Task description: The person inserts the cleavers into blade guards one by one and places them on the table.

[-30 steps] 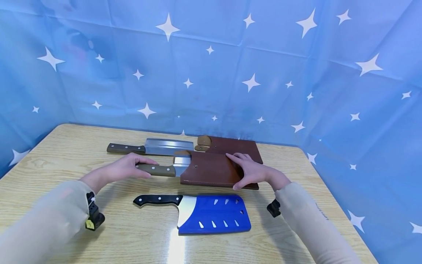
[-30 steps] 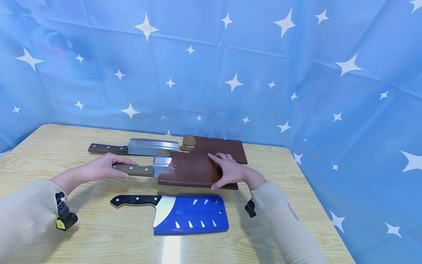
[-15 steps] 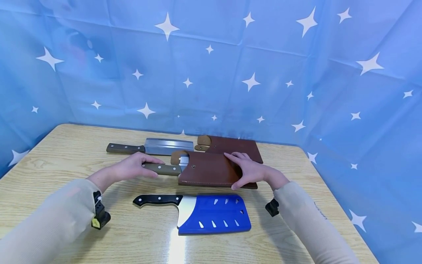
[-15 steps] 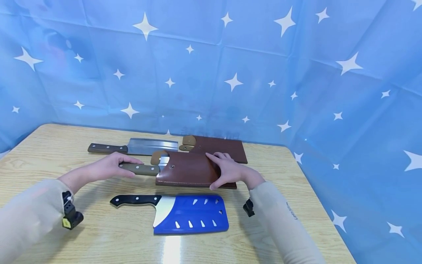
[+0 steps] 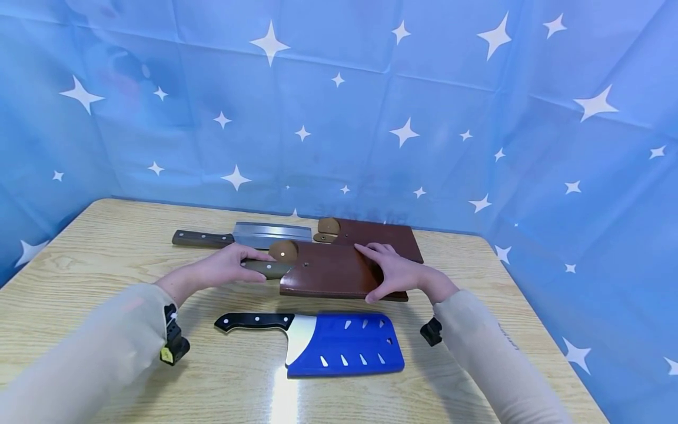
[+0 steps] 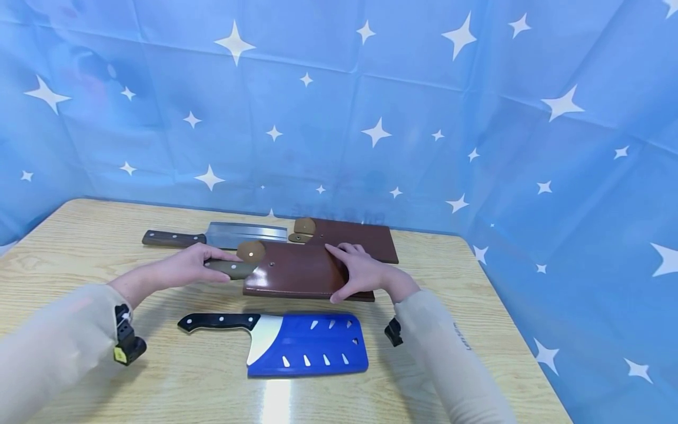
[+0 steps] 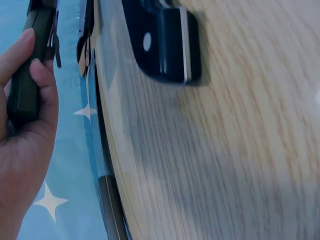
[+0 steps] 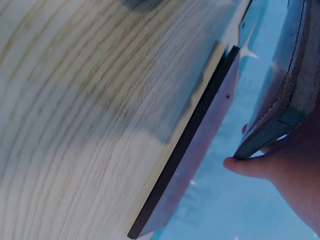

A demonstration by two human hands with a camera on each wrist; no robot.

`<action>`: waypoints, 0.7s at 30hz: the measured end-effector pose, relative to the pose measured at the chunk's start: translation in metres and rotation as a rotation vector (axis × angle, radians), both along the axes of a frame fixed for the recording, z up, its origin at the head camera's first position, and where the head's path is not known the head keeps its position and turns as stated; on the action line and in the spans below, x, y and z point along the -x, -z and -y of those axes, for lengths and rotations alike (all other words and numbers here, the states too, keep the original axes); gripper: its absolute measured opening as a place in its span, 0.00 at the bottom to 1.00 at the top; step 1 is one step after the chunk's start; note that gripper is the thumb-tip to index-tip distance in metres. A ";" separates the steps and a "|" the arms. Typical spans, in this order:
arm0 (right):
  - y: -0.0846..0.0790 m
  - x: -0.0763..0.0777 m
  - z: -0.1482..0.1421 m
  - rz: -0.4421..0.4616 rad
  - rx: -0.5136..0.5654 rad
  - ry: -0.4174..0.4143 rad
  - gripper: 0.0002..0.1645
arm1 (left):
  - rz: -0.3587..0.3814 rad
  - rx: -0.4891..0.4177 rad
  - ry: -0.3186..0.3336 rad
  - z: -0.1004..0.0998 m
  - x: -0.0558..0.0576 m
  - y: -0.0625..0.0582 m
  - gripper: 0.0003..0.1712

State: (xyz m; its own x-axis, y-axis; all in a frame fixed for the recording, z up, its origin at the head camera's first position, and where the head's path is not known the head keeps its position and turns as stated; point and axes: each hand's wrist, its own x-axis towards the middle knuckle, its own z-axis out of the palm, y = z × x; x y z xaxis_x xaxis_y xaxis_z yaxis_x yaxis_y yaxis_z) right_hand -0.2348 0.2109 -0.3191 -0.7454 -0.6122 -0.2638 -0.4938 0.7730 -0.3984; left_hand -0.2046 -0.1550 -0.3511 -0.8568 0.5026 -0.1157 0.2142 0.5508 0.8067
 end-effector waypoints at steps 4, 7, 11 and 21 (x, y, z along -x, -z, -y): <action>0.001 0.000 0.002 -0.006 -0.009 -0.001 0.67 | 0.012 -0.020 0.006 -0.005 0.001 0.001 0.28; 0.003 0.001 0.003 -0.006 -0.015 0.005 0.67 | 0.011 -0.033 0.013 -0.006 0.002 0.002 0.27; 0.008 0.001 0.003 -0.001 -0.022 0.009 0.67 | -0.003 -0.043 0.037 -0.007 0.004 0.007 0.26; 0.030 0.005 0.001 -0.002 -0.076 0.018 0.67 | -0.038 0.023 0.042 -0.010 0.011 0.028 0.25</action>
